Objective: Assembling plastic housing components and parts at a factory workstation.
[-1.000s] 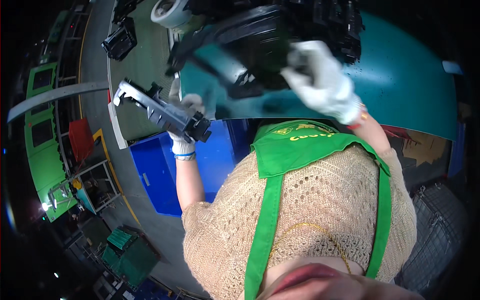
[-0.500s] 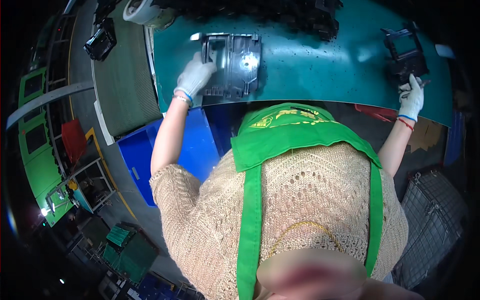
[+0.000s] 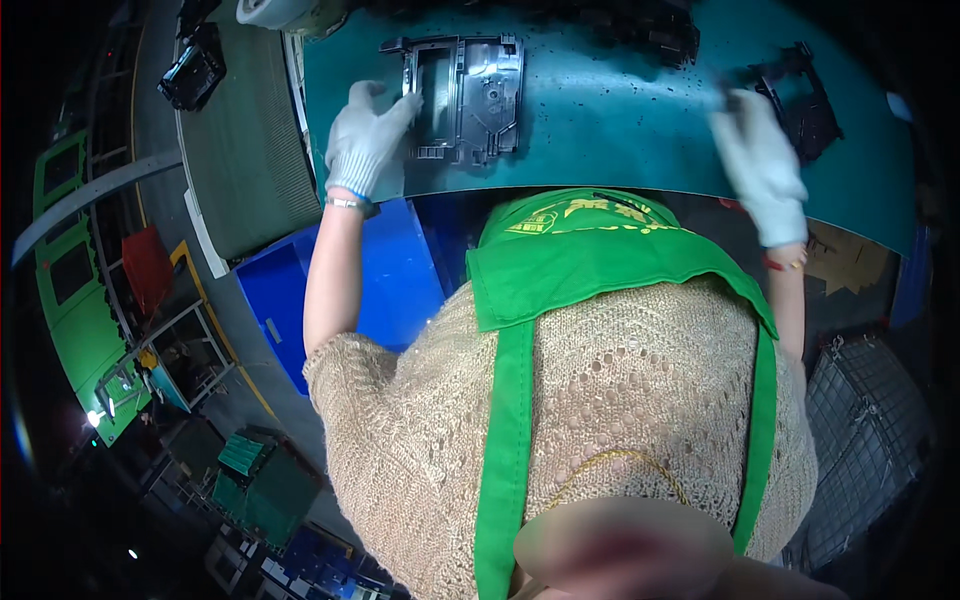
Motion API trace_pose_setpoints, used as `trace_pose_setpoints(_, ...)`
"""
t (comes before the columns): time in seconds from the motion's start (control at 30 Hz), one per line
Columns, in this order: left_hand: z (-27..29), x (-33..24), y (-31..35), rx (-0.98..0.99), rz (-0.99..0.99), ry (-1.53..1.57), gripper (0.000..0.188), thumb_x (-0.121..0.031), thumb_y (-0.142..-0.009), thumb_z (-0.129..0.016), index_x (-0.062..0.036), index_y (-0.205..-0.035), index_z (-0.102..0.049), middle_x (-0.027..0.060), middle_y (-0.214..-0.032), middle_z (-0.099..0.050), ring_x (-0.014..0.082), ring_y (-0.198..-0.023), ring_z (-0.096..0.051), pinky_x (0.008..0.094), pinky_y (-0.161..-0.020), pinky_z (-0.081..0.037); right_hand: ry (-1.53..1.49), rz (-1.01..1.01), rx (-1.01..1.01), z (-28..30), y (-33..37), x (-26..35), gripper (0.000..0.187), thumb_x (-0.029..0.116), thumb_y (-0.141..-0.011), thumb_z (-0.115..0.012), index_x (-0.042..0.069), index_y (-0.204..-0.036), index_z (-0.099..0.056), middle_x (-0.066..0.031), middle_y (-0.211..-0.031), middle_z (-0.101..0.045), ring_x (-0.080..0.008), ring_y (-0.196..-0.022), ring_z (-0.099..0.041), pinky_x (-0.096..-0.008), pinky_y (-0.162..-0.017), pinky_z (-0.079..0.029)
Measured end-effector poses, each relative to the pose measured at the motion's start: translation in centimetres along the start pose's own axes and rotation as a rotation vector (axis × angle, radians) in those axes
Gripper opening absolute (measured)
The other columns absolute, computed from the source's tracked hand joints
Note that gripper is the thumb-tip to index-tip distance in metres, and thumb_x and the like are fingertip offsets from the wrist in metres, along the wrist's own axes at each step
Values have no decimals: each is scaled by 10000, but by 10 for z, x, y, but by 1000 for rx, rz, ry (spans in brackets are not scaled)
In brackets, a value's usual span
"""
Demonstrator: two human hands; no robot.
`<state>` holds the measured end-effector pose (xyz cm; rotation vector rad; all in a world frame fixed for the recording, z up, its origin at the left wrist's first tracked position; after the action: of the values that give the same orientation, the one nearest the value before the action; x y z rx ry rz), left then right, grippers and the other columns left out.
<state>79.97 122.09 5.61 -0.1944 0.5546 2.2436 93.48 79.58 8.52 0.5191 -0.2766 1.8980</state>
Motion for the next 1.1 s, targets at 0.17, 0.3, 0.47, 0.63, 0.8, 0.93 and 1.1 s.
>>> trace_pose_setpoints(0.17, -56, 48, -19, 102, -174, 441, 741, -405, -844, -748, -14, -1430, -518, 228, -1201, -715, 323, -1135, -694, 388, -993, -513, 189, 525, 268, -82, -30, 92, 388, 293, -913, -719, 45, -1170, -568, -175, -1038, -630, -388, -997, -640, -486, -836, -526)
trace_pose_setpoints(0.3, -54, 33, -13, 137, -186, 359, 687, -160, -883, -723, 44, -1473, -437, 183, -1277, -682, 229, -1132, -670, 324, -1033, -494, 367, 696, 274, -106, -61, 126, 313, 256, -936, -663, 63, -1173, -596, -203, -1099, -678, -394, -998, -678, -494, -841, -559)
trace_pose_setpoints(0.47, -50, 33, -14, 85, -160, 287, 603, -223, -890, -719, 2, -1420, -540, 147, -1232, -717, 212, -1112, -686, 320, -1008, -503, 568, 930, 326, -112, -72, 143, 493, 302, -856, -780, 80, -1239, -562, -151, -1065, -617, -342, -995, -646, -470, -827, -551)
trace_pose_setpoints(0.63, -56, 20, -8, 61, -162, 279, 598, -264, -884, -725, -15, -1404, -568, 143, -1216, -730, 213, -1099, -694, 323, -995, -507, 626, 1002, 355, -104, -79, 134, 505, 274, -859, -768, 79, -1275, -558, -166, -1088, -617, -338, -986, -651, -469, -820, -565)
trace_pose_setpoints(0.8, -56, 23, -12, 60, -195, 273, 590, -237, -881, -735, -13, -1402, -571, 116, -1179, -741, 195, -1033, -706, 318, -956, -524, 720, 874, 426, -122, -89, 131, 342, 223, -946, -642, 91, -1249, -556, -180, -1042, -648, -353, -944, -679, -493, -778, -571)
trace_pose_setpoints(0.93, -59, 33, -26, 190, -195, 476, 558, -175, -891, -739, 21, -1384, -567, 92, -1056, -736, 141, -872, -686, 273, -836, -544, 469, 709, 633, -113, -93, 127, 255, 216, -983, -582, 100, -1204, -530, -192, -1010, -673, -404, -929, -674, -518, -762, -546)
trace_pose_setpoints(1.1, -43, 30, -17, 386, -156, 1150, 599, -151, -886, -692, 84, -1404, -503, 109, -994, -716, 105, -745, -642, 222, -658, -518, 206, 493, 402, -100, -92, 116, 315, 303, -1002, -587, 87, -1203, -477, -226, -1022, -663, -450, -953, -651, -532, -796, -521)
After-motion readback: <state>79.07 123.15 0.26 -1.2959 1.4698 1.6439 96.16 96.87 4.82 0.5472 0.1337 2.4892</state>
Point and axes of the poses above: each hand's wrist, its own y-axis away from the middle knuckle, its own z-axis out of the back of the hand, x = y × z, the point moved 4 cm from there along -y, towards the middle knuckle
